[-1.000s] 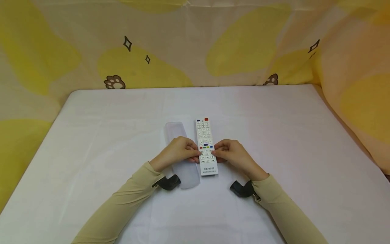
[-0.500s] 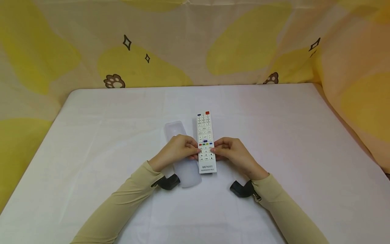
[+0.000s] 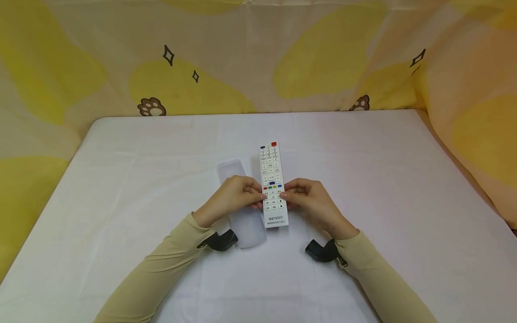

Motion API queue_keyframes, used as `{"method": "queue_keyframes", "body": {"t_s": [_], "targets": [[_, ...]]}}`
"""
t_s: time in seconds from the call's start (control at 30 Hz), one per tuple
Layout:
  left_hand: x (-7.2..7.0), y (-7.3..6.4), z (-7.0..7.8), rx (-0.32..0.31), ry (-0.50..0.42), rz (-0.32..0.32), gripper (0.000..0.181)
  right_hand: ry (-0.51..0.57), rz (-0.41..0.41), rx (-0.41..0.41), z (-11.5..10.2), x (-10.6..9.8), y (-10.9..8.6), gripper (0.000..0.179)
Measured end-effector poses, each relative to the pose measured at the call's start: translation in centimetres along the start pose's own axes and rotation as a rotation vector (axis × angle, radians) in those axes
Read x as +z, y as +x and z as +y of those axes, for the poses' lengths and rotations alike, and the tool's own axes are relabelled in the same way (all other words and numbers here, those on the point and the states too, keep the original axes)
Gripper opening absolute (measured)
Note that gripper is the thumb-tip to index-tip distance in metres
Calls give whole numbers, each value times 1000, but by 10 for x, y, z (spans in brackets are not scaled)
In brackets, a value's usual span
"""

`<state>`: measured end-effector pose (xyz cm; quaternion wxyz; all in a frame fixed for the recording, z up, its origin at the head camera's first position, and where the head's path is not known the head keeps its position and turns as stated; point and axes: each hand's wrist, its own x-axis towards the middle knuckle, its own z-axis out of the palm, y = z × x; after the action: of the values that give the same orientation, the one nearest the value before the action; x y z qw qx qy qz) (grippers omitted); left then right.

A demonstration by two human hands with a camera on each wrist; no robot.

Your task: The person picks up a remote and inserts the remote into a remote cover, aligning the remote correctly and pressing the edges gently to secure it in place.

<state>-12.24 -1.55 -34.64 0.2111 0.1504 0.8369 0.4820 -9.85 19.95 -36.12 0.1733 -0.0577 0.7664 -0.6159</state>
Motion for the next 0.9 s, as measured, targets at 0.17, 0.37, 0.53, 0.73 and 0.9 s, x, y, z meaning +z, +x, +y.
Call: {"method": "queue_keyframes", "body": {"t_s": [0.17, 0.37, 0.53, 0.73, 0.9], "targets": [[1, 1, 1, 10, -25, 6, 12, 26, 35, -38, -2, 0, -2, 33], [1, 0, 3, 72, -28, 51, 11, 61, 63, -96, -1, -3, -3, 34], [1, -1, 6, 102, -52, 73, 13, 68, 73, -128, -3, -6, -4, 34], [2, -2, 9, 129, -82, 74, 16, 102, 79, -144, -4, -8, -4, 28], [1, -2, 11, 145, -37, 90, 16, 124, 97, -134, -5, -6, -4, 27]]}}
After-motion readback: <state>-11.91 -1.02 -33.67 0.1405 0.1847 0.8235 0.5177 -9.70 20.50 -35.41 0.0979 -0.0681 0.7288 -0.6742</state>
